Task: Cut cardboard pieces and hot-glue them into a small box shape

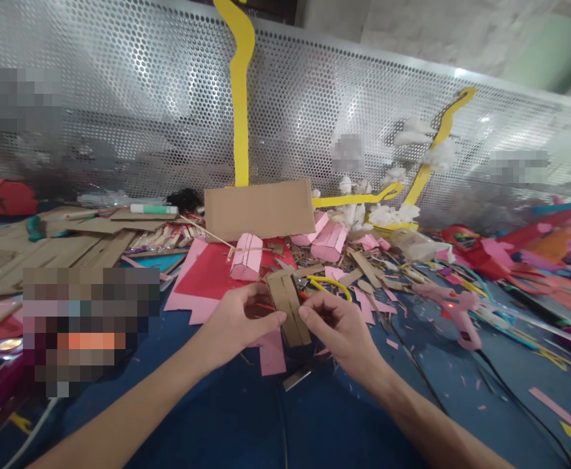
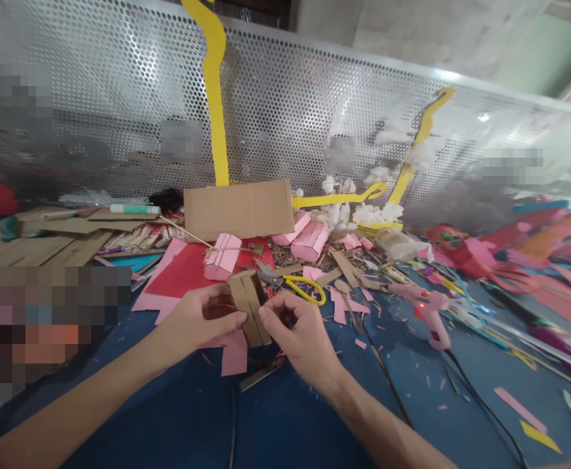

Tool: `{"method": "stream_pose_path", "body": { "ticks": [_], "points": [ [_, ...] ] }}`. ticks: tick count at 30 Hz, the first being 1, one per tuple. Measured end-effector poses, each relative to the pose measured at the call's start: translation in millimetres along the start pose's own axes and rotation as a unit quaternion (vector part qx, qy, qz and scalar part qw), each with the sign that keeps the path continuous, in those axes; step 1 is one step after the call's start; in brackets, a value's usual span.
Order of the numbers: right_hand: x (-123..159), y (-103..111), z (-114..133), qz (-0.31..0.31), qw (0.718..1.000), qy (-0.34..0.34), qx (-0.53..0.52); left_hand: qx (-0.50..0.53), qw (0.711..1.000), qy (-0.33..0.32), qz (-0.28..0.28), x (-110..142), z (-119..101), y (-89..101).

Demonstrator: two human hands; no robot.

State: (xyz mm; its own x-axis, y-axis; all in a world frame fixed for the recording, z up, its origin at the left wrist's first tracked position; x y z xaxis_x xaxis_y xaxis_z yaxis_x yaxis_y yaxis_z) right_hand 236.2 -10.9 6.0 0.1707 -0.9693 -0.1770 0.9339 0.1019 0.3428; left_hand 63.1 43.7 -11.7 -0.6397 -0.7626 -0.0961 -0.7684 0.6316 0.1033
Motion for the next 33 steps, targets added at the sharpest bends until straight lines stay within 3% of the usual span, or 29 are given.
{"method": "stream_pose_path", "body": {
  "ticks": [22,33],
  "points": [
    [-0.3,-2.1,-5.9,-0.002,1.000,-0.006,-0.001,0.018,1.000,-0.005,0.008,0.4,-0.9,-1.8],
    [2.5,-2.6,6.4,-0.018,0.999,0.021,0.043,-0.003,0.998,-0.020,-0.063,4.1,-25.9,8.2]
  ]
}}
Point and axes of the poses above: each hand's wrist, its own x-axis away from the middle knuckle, its own y-axis out of the back of the hand, z = x × y, the point moved 6 cm from there along -x, towards the middle knuckle, and after that the axes turned 8 degrees about z, right-handed, at the moved point
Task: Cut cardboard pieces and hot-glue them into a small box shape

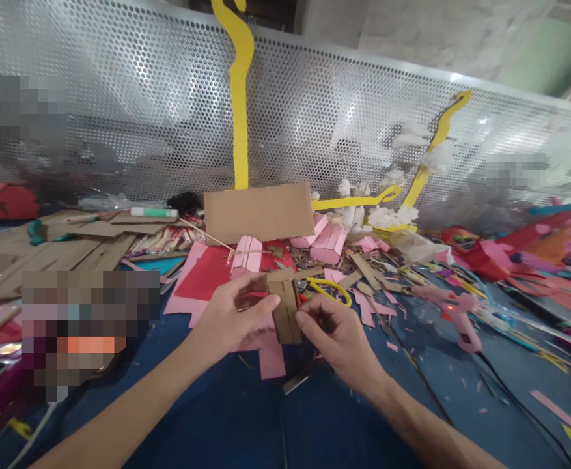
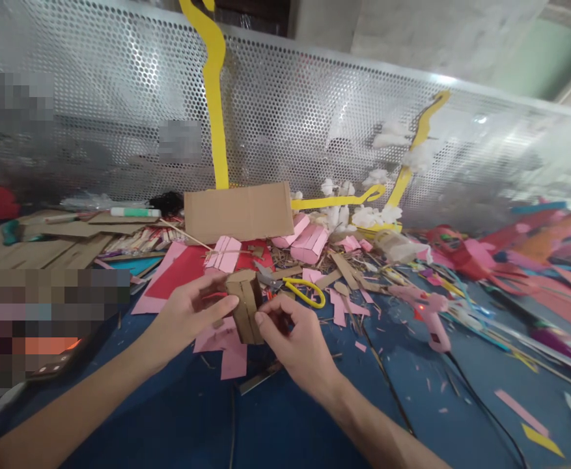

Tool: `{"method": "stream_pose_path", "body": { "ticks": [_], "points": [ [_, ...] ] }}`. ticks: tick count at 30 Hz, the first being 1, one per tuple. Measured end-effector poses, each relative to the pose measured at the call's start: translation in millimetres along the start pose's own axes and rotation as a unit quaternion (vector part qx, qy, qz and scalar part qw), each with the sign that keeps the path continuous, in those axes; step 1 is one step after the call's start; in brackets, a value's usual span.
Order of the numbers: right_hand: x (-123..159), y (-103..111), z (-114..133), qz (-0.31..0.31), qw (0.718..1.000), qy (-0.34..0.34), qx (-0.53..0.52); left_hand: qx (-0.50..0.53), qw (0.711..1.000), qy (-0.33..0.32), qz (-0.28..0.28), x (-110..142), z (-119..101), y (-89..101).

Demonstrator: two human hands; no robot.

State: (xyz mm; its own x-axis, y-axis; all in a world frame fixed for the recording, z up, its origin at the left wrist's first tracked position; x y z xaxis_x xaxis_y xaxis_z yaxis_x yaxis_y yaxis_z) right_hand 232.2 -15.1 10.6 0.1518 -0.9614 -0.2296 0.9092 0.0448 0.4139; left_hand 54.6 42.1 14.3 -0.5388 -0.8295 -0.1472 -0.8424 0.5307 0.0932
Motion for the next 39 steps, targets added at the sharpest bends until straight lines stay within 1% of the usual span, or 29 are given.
{"method": "stream_pose_path", "body": {
  "ticks": [2,8,15,19,26,30,33,36,39],
  "points": [
    [0.0,-0.2,-0.6,0.000,1.000,0.004,-0.017,-0.006,1.000,-0.002,-0.002,0.3,0.3,0.6],
    [-1.0,0.7,-5.6,-0.004,0.997,0.012,-0.071,0.029,0.998,-0.016,0.046,0.5,8.2,-7.5],
    [-0.5,0.9,-4.1,0.000,0.997,0.023,-0.074,0.034,0.998,-0.005,0.052,3.6,9.8,-10.5],
    [0.1,1.1,-5.5,-0.004,0.998,0.026,-0.064,0.028,0.999,-0.001,0.045,4.2,9.5,-10.6],
    [2.5,3.1,0.0,-0.017,0.999,0.040,-0.022,0.007,0.998,-0.036,0.048,6.0,-2.4,-8.4],
    [4.5,5.0,5.9,-0.032,0.998,0.056,0.007,-0.030,0.997,-0.066,0.022,7.7,-10.4,-5.6],
    [7.0,7.4,13.3,-0.051,0.994,0.089,0.042,-0.046,0.995,-0.083,0.015,8.3,-13.7,-5.7],
    [10.6,10.5,22.6,-0.073,0.984,0.134,0.093,-0.056,0.993,-0.099,0.012,9.6,-16.1,-5.6],
    [13.1,11.7,28.2,-0.083,0.975,0.164,0.127,-0.070,0.992,-0.103,0.005,11.2,-17.0,-4.6]
  ]
}}
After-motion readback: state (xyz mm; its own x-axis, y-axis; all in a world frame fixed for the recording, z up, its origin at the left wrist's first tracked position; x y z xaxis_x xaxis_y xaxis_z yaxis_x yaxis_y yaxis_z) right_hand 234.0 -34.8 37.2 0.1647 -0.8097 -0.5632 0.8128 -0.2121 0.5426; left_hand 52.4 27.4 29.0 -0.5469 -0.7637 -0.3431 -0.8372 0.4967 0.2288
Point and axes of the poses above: each hand's wrist, its own x-axis away from the middle knuckle, its own y-axis out of the back of the hand, z = x × y, the point moved 6 cm from there along -x, towards the middle knuckle, and after that the axes turned 8 degrees about z, right-handed, at the moved point
